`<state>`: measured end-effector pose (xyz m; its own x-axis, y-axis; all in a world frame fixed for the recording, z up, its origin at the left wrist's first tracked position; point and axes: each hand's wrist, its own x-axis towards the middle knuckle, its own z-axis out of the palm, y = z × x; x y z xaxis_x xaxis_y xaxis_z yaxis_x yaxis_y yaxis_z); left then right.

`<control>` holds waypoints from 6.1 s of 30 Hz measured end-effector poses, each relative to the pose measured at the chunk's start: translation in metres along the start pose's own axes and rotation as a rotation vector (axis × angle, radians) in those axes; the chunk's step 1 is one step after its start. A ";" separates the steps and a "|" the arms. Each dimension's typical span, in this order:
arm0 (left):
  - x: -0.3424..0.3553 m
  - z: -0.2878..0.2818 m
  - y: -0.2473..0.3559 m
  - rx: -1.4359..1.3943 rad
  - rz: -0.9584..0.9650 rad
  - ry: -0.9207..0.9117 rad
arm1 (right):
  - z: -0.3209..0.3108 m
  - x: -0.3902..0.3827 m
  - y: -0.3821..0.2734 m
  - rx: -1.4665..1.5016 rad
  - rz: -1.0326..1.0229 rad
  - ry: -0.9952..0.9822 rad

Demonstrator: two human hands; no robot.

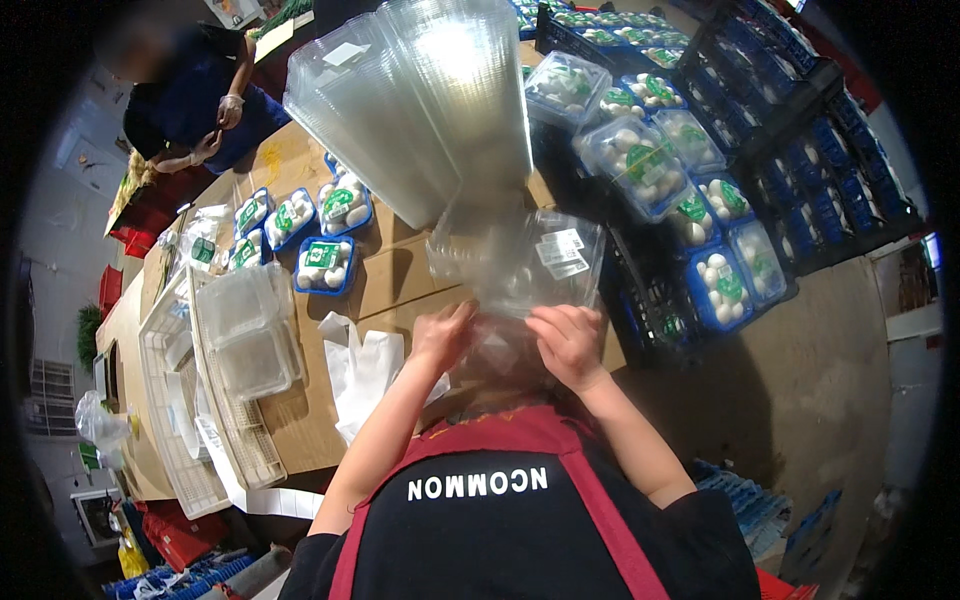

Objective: The person repeatedly picks up clear plastic clamshell containers, places them on a table, and then picks up blue trays of white mushrooms to place into the containers. The person stacks the filled containers on the table.

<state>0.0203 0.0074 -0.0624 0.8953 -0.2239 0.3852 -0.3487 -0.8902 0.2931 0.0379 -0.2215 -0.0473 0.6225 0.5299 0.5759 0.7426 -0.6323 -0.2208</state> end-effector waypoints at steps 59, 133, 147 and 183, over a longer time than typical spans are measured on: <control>-0.145 -0.090 -0.035 -0.672 -1.060 0.524 | 0.060 -0.026 -0.001 0.239 -0.138 -0.265; -0.024 0.042 0.008 -0.833 -0.547 -0.302 | 0.079 0.017 0.034 0.770 0.270 -0.627; -0.026 -0.003 -0.007 -0.525 -0.715 -0.438 | 0.106 0.002 0.044 0.359 0.485 -0.464; -0.041 0.007 0.011 -0.784 -0.718 -0.260 | 0.045 0.020 0.062 0.312 -0.002 -0.183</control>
<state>-0.0185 0.0044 -0.0812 0.9596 0.0873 -0.2673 0.2805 -0.3671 0.8869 0.1075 -0.2254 -0.0850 0.6338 0.6411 0.4327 0.7661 -0.4432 -0.4655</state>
